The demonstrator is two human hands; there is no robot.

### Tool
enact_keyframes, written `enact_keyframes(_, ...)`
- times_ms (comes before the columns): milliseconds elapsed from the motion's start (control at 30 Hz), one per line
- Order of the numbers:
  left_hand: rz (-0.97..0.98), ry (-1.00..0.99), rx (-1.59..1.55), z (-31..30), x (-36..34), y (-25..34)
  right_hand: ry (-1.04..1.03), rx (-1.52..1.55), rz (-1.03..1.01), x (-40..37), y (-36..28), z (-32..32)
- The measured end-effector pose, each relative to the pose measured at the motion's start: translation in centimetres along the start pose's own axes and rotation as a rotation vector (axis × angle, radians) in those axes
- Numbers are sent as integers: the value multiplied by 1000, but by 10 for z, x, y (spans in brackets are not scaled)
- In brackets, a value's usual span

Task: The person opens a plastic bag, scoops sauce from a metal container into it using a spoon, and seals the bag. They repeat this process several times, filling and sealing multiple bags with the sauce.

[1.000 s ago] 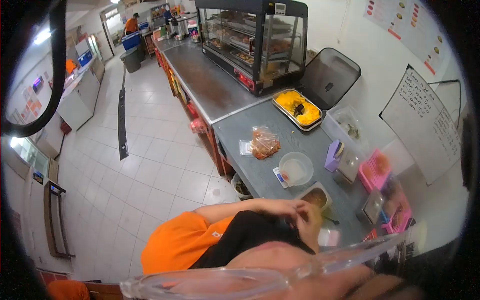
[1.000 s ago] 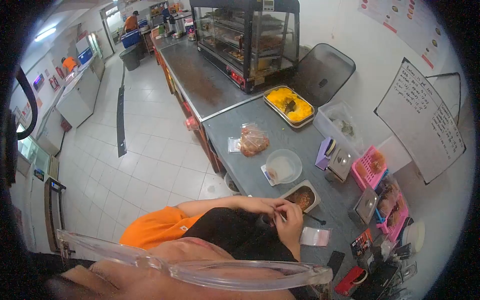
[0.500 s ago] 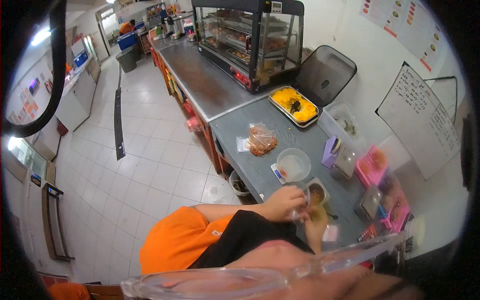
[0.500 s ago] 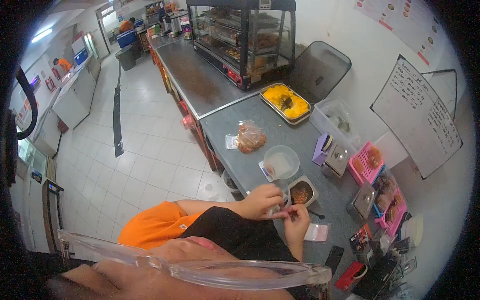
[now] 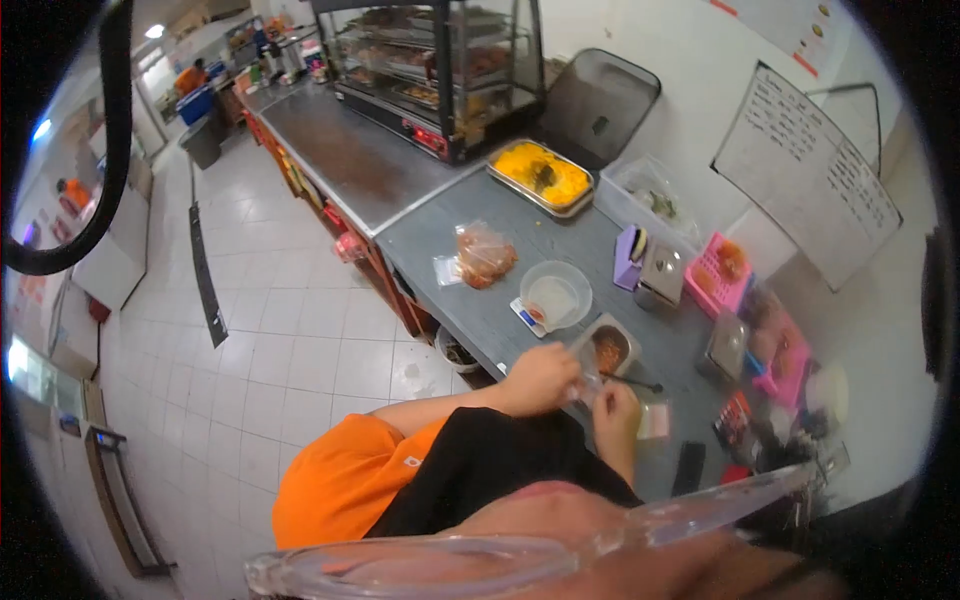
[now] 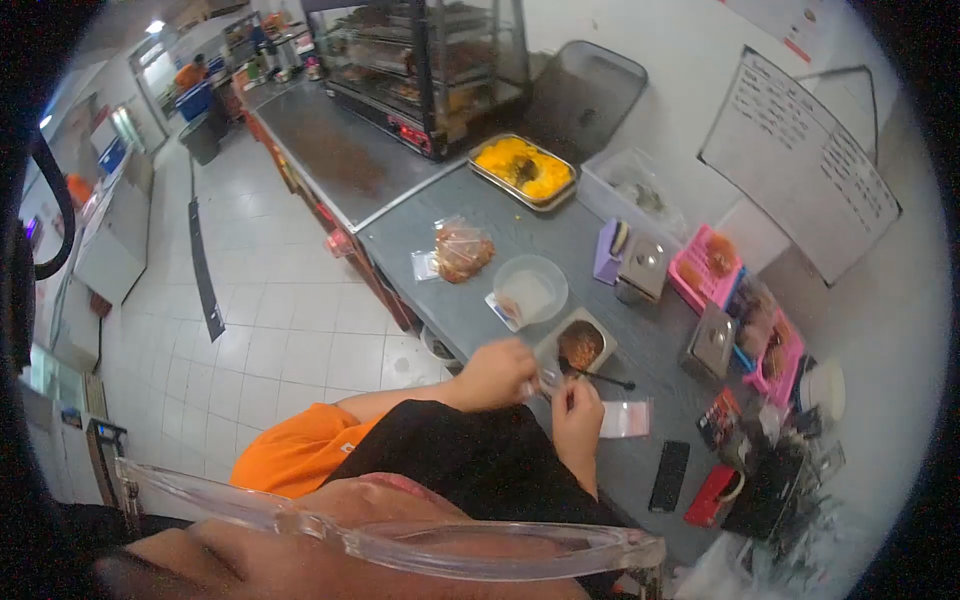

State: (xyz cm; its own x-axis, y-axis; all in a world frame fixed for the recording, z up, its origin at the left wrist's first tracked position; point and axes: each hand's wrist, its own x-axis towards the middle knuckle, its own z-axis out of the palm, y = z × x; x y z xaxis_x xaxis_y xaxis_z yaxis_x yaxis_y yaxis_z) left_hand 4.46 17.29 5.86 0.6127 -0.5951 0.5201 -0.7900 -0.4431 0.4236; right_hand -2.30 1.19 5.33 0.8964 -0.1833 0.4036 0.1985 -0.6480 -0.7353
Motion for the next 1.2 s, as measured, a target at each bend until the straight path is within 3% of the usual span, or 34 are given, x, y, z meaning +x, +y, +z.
enact_keyframes(100,-117,-58,-15,1,1,4,53,-103,27,-7,1,6)
enact_keyframes(133,-202,-96,-15,2,-1,6,155,-172,-200,-6,3,9)
enact_keyframes(200,-226,-193,-89,2,-1,13,119,-208,-422,-7,7,11)
enact_keyframes(267,-248,-299,-146,2,1,11,47,-230,-333,-10,9,11)
enact_keyframes(333,-14,-434,-200,6,3,6,15,-151,-104,-17,8,10)
enact_keyframes(367,3,-469,-227,6,4,8,27,-166,-62,-20,10,8)
enact_keyframes(433,80,-174,-315,7,8,11,5,-152,-50,-24,15,4)
enact_keyframes(533,169,-311,-285,3,13,0,-9,-138,-48,-32,15,6)
enact_keyframes(600,147,-349,-327,1,13,-1,39,-45,28,-34,23,14)
enact_keyframes(667,91,-414,-164,3,12,-4,14,72,35,-30,28,13)
enact_keyframes(733,75,-359,-190,15,5,-18,1,125,42,-33,36,17)
enact_keyframes(800,56,-303,-216,21,-3,-29,175,429,382,-45,55,26)
enact_keyframes(833,-43,-218,-268,22,-5,-35,451,432,602,-44,66,31)
enact_keyframes(867,-142,-130,-317,22,-5,-39,617,442,586,-38,84,37)
enact_keyframes(900,-338,-165,-412,20,-5,-41,779,448,567,-31,104,42)
enact_keyframes(933,-347,-165,-416,24,-10,-49,772,444,572,-25,123,45)
enact_keyframes(1000,-419,-109,-441,37,-23,-66,466,319,584,-14,155,47)
enact_keyframes(1033,-544,-258,-435,34,-23,-66,456,316,588,-4,158,43)
enact_keyframes(1100,-517,-248,-477,44,-33,-67,-87,334,595,13,154,33)
enact_keyframes(1133,-478,-237,-517,50,-38,-68,-92,334,597,21,140,27)
enact_keyframes(1200,-469,-257,-525,55,-43,-70,-108,39,50,34,113,18)
